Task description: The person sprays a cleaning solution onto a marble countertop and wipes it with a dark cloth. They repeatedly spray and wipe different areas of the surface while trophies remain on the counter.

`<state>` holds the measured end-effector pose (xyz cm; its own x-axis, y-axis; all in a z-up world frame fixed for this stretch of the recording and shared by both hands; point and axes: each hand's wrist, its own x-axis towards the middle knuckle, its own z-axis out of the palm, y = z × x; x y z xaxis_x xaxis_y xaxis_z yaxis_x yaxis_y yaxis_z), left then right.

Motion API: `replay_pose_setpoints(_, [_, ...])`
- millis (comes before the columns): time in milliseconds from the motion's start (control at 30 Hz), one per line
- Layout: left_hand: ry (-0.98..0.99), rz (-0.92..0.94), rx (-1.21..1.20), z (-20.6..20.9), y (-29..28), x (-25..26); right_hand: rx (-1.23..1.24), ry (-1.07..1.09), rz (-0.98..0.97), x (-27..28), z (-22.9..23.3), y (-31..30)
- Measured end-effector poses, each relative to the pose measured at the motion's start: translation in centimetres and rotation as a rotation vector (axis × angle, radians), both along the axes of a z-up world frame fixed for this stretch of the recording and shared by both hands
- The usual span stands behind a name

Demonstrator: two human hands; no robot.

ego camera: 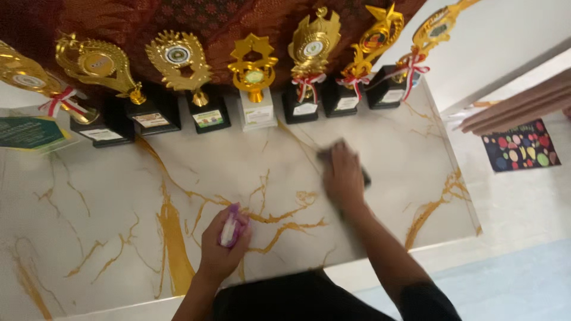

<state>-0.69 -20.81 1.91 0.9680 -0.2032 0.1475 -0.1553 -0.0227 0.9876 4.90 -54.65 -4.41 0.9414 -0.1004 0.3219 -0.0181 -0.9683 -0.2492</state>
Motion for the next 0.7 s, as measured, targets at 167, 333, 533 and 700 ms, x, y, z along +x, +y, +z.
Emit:
replay_pose_setpoints(167, [0.027,-0.021,0.013,-0.8,0.1,-0.1,0.084,0.04,0.415,-1.7,-1.4,6.1])
replay_pose_setpoints(333, [0.078,-0.033,0.089,-1.0,0.7,0.1,0.054,0.214,0.044,4.4,0.2,0.0])
replay_pose_setpoints(533, [0.038,-0.033,0.046,-0.5,0.1,0.0,-0.094,0.159,0.094,-4.3,0.5,2.2])
replay_pose_setpoints(700, [-0.005,-0.071,0.107,0.5,0.3,0.8,-0.438,0.135,0.111,-0.2,-0.5,6.9])
